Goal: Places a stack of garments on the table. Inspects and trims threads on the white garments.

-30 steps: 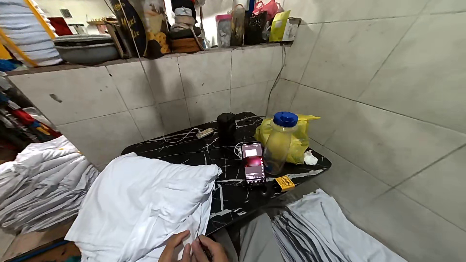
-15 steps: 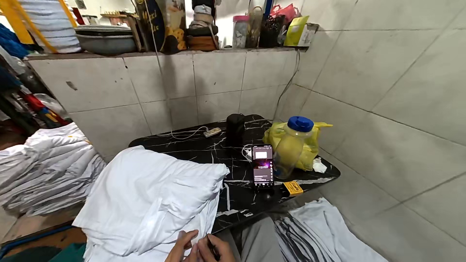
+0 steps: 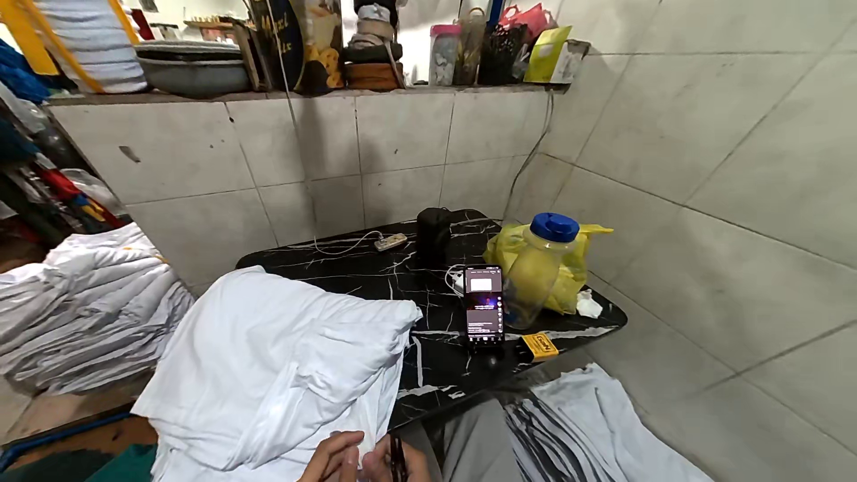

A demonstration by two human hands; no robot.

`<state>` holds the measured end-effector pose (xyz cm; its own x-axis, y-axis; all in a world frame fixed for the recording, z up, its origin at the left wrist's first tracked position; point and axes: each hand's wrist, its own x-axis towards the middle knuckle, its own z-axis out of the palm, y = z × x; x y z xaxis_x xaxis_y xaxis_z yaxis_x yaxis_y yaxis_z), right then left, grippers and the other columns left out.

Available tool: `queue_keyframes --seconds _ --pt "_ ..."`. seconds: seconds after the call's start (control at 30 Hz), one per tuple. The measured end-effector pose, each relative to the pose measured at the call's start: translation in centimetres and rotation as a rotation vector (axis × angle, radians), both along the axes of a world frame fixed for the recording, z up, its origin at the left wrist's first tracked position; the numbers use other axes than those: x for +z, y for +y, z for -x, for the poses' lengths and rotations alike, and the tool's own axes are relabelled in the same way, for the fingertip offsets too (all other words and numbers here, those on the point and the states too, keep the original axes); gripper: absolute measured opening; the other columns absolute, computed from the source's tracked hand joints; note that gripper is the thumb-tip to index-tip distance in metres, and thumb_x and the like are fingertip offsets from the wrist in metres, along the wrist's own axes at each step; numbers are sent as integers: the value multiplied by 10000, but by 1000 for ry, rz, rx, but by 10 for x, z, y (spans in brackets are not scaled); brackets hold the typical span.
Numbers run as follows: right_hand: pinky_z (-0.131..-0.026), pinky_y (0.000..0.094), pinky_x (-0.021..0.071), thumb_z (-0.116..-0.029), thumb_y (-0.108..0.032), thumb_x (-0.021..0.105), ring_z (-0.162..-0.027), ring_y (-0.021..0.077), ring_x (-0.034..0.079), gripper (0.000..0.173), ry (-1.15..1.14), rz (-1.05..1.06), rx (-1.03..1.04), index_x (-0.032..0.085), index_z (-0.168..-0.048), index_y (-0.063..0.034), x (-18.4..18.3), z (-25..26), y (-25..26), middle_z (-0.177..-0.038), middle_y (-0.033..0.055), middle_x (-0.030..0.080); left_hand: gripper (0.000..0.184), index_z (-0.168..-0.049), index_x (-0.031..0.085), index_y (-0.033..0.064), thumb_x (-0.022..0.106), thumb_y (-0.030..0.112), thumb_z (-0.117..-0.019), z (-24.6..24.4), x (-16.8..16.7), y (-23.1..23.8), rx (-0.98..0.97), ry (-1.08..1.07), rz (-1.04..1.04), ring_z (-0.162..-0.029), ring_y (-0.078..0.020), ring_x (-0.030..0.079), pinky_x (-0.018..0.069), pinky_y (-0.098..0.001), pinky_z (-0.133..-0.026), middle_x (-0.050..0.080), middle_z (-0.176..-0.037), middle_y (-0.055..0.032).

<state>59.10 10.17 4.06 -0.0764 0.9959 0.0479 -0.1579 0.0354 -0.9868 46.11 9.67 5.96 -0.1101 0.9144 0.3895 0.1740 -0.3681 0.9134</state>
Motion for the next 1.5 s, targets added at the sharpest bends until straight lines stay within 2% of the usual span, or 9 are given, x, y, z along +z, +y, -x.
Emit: queue_keyframes --seconds 0.2,0.3,0.43,0.63,0.77,1.07,1.23,1.3,1.5 --pt "-605 187 432 -986 -60 577 -638 2 500 147 -105 -64 21 647 -925 54 -2 -2 -3 -736 11 572 175 -1073 683 -111 562 -35 -972 -1 -2 4 34 70 -48 -845 -17 698 603 -202 -767 737 -1013 -100" --pt "-662 224 485 -1011 -74 556 -685 36 558 186 -117 -66 59 661 -955 70 -8 -6 -1 -768 42 612 176 -1064 703 -97 566 -19 -986 2 -3 6 5 156 -64 -924 -51 710 601 -226 -831 744 -1038 -130" --pt "-752 288 542 -1078 -178 504 -756 83 631 316 -155 -92 87 678 -1007 76 -10 -9 3 -812 77 669 171 -1082 702 -85 581 -3 -993 -2 -1 4 -33 179 -10 -859 -68 721 619 -237 -778 742 -1027 -131" --pt "-703 227 522 -1014 -112 603 -704 27 599 187 -71 -28 48 645 -969 65 -6 -6 3 -776 28 639 208 -1097 705 -81 537 -19 -990 -4 -1 1 -29 213 -5 -815 -50 688 587 -207 -742 737 -1021 -134" --pt "-622 187 465 -1002 -84 606 -637 -8 531 139 -39 -47 44 619 -928 33 -11 -5 5 -726 -17 585 215 -1126 700 -82 564 28 -1000 0 4 0 -30 255 1 -899 -106 712 603 -261 -815 734 -1056 -162" --pt "-654 186 471 -1050 -88 503 -680 -5 544 224 -43 -92 114 638 -928 42 -10 -9 5 -771 -3 611 196 -1117 692 -98 643 9 -960 1 1 4 12 256 -65 -982 -107 724 608 -244 -840 735 -1106 -173" --pt "-690 242 507 -1094 -166 447 -691 43 566 316 -98 -50 137 642 -1036 75 -9 -10 7 -775 28 611 199 -1125 693 -92 643 5 -958 2 0 4 12 261 -73 -989 -112 721 607 -251 -849 731 -1114 -174" --pt "-715 271 526 -1088 -183 476 -713 66 599 310 -131 -43 133 639 -1042 76 -7 -9 8 -777 50 629 205 -1130 688 -97 644 3 -956 2 1 4 1 262 -67 -986 -111 720 606 -250 -851 729 -1116 -175" --pt "-652 182 493 -1011 -63 586 -667 -9 565 120 10 -22 87 629 -954 34 -11 -5 7 -765 -15 620 217 -1129 692 -92 655 -9 -931 2 4 2 5 253 -58 -981 -98 720 613 -234 -826 722 -1113 -181"
